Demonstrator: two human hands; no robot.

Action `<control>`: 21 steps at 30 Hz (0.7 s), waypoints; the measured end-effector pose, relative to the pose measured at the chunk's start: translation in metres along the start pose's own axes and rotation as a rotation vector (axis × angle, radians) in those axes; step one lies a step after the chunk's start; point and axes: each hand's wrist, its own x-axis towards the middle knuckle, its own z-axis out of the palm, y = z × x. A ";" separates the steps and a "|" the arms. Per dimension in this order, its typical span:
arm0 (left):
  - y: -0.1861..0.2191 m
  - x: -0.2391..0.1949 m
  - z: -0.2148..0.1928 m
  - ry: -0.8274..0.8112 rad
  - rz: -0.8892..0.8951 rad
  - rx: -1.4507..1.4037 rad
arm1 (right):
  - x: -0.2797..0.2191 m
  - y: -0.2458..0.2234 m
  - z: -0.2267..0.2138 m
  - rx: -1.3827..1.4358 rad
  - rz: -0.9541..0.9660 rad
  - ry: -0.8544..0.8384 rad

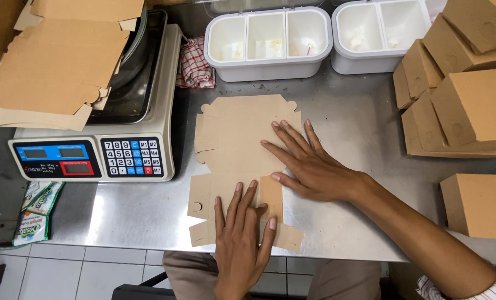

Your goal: The person folds flat cardboard pieces into small boxes on a stainless steel countertop. They align the flaps, fold along creases, and interlock tabs to form the box shape. The person handles each piece individually and places the finished boxes aside.

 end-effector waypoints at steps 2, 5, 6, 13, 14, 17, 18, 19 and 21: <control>0.000 -0.001 0.000 -0.007 -0.005 -0.002 | 0.001 -0.002 -0.003 0.019 0.024 -0.041; 0.000 -0.001 0.000 -0.013 -0.014 -0.006 | 0.001 -0.002 -0.005 0.032 0.038 -0.076; 0.000 -0.001 0.001 -0.014 -0.017 -0.009 | 0.001 -0.002 -0.004 0.026 0.029 -0.071; 0.001 -0.001 0.000 -0.010 -0.009 0.001 | -0.001 -0.003 -0.002 -0.051 -0.007 -0.035; 0.001 -0.001 0.000 -0.014 -0.015 -0.002 | -0.001 -0.003 -0.002 -0.053 -0.006 -0.038; 0.001 -0.001 0.000 -0.017 -0.019 -0.007 | -0.002 -0.002 -0.001 -0.063 -0.012 -0.037; 0.001 -0.001 0.000 -0.015 -0.020 -0.009 | -0.002 -0.002 -0.001 -0.073 -0.023 -0.036; 0.001 0.000 0.000 -0.014 -0.019 -0.009 | -0.002 -0.002 -0.002 -0.074 -0.022 -0.036; 0.001 0.000 0.000 -0.008 -0.016 -0.004 | -0.002 -0.002 -0.002 -0.060 -0.014 -0.066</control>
